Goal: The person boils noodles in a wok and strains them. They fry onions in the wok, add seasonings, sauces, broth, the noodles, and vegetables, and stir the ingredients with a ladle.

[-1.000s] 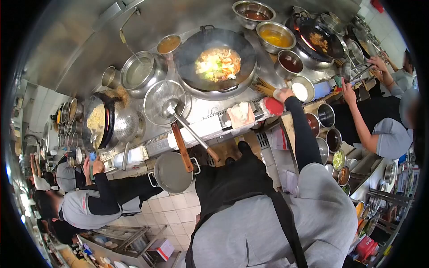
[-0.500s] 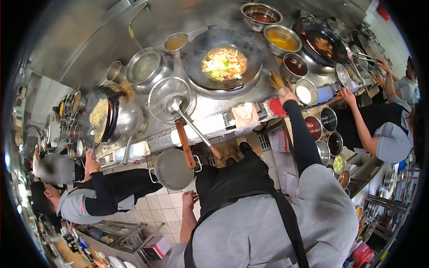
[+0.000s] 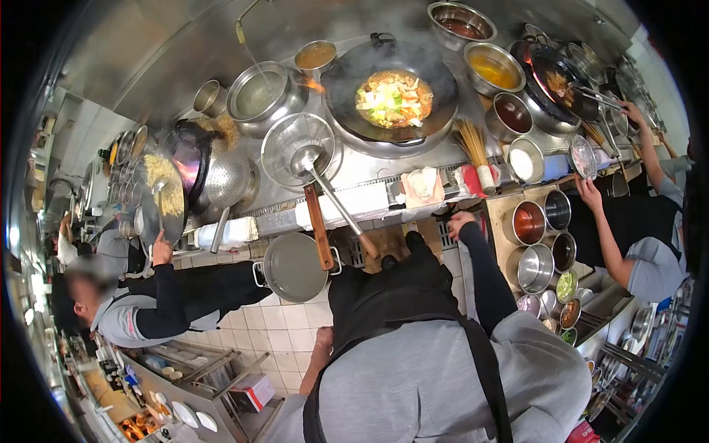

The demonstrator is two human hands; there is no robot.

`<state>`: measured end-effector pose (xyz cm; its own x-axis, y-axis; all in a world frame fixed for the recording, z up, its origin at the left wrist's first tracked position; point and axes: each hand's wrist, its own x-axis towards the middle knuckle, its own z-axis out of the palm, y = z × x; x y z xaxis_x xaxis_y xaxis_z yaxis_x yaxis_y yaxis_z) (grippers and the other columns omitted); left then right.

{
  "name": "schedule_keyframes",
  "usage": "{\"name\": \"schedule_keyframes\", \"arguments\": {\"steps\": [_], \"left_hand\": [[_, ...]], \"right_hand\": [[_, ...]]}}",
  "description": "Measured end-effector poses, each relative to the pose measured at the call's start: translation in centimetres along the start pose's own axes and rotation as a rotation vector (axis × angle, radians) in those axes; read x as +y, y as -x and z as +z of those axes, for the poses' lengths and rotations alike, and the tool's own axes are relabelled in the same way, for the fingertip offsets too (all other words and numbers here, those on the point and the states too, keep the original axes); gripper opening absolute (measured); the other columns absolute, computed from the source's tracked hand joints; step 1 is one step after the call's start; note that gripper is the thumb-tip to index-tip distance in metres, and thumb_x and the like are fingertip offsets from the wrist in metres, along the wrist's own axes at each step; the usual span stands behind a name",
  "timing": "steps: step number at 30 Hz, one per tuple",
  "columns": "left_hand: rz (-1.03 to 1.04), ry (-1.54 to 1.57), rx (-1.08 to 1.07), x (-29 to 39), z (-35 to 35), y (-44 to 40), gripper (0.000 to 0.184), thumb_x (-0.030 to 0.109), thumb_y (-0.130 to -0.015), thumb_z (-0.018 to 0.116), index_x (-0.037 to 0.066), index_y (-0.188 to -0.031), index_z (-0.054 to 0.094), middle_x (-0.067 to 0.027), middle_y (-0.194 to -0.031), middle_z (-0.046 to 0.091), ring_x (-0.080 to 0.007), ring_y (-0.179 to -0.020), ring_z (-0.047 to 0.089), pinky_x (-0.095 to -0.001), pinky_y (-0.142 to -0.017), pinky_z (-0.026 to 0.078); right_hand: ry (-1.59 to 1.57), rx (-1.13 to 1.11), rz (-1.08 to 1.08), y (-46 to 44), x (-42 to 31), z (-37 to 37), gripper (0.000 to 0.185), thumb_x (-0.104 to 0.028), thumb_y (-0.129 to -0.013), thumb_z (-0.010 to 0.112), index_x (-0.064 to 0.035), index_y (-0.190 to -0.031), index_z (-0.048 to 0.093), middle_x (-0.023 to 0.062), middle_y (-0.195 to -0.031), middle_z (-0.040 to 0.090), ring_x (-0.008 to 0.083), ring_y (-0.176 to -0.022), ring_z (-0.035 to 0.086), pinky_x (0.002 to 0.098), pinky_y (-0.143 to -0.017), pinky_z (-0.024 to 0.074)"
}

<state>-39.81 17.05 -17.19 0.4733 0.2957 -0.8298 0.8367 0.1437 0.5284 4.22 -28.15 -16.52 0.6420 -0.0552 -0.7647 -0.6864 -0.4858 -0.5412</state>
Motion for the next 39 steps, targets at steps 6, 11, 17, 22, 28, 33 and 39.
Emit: {"name": "schedule_keyframes", "arguments": {"steps": [6,11,17,22,28,33,39], "left_hand": [[-0.092,-0.152,0.018,4.6,-0.3,1.0,0.021,0.020,-0.093,0.055,0.002,-0.099,0.065,-0.0069,-0.083,0.065,-0.0170,-0.073,0.061,-0.0349,-0.061,0.050],[-0.187,0.138,0.091,5.4,-1.1,-1.1,0.021,0.020,-0.095,0.058,0.003,-0.106,0.059,-0.0078,-0.090,0.065,-0.0192,-0.078,0.062,-0.0359,-0.068,0.052],[-0.142,0.252,0.173,5.6,-0.9,0.3,0.023,0.016,-0.091,0.054,0.003,-0.111,0.055,-0.0102,-0.098,0.064,-0.0202,-0.086,0.062,-0.0376,-0.071,0.053],[0.053,-0.436,0.010,-0.6,-0.7,2.0,0.024,0.021,-0.090,0.055,0.002,-0.098,0.066,-0.0140,-0.094,0.070,-0.0267,-0.083,0.067,-0.0390,-0.069,0.054],[0.363,-0.991,-0.067,-4.9,-1.1,3.0,0.028,0.028,-0.082,0.058,0.004,-0.086,0.071,-0.0198,-0.088,0.070,-0.0352,-0.086,0.068,-0.0433,-0.074,0.054],[0.237,-0.703,-0.046,-3.1,-0.9,0.6,0.025,0.020,-0.086,0.055,0.000,-0.096,0.066,-0.0159,-0.089,0.068,-0.0302,-0.081,0.066,-0.0407,-0.070,0.054],[-0.204,0.141,0.072,2.3,-1.6,-0.4,0.024,0.012,-0.090,0.053,-0.001,-0.108,0.061,-0.0107,-0.088,0.064,-0.0232,-0.077,0.063,-0.0376,-0.065,0.054]], "right_hand": [[-0.038,-0.380,-0.462,7.3,-8.4,9.3,0.020,-0.013,-0.088,0.062,-0.0028,-0.105,0.065,0.0110,-0.088,0.068,0.0200,-0.063,0.065,0.0332,-0.055,0.0523],[0.069,-0.026,-1.119,3.1,-16.7,16.6,0.027,-0.011,-0.081,0.064,-0.0028,-0.106,0.068,0.0176,-0.095,0.067,0.0325,-0.089,0.065,0.0376,-0.079,0.0525],[-0.118,0.574,-1.032,-1.9,-22.0,15.2,0.031,-0.014,-0.089,0.059,-0.0013,-0.117,0.063,0.0220,-0.105,0.067,0.0352,-0.096,0.065,0.0413,-0.088,0.0511],[0.613,0.051,-1.017,-4.7,-20.1,16.0,0.025,-0.006,-0.091,0.054,-0.0042,-0.113,0.064,0.0188,-0.102,0.066,0.0374,-0.100,0.062,0.0377,-0.091,0.0501],[-0.273,-0.310,-0.613,2.2,-19.6,13.9,0.015,-0.008,-0.092,0.054,-0.0028,-0.104,0.063,0.0142,-0.085,0.070,0.0291,-0.075,0.069,0.0373,-0.065,0.0567],[0.371,-0.862,-0.134,2.4,-8.7,12.9,0.035,-0.023,-0.093,0.064,0.0010,-0.118,0.059,0.0171,-0.098,0.072,0.0273,-0.081,0.072,0.0392,-0.064,0.0611],[-1.061,-0.081,0.267,-5.5,0.5,9.4,0.021,-0.014,-0.092,0.061,0.0017,-0.105,0.060,0.0158,-0.082,0.067,0.0262,-0.068,0.067,0.0375,-0.060,0.0577]]}}
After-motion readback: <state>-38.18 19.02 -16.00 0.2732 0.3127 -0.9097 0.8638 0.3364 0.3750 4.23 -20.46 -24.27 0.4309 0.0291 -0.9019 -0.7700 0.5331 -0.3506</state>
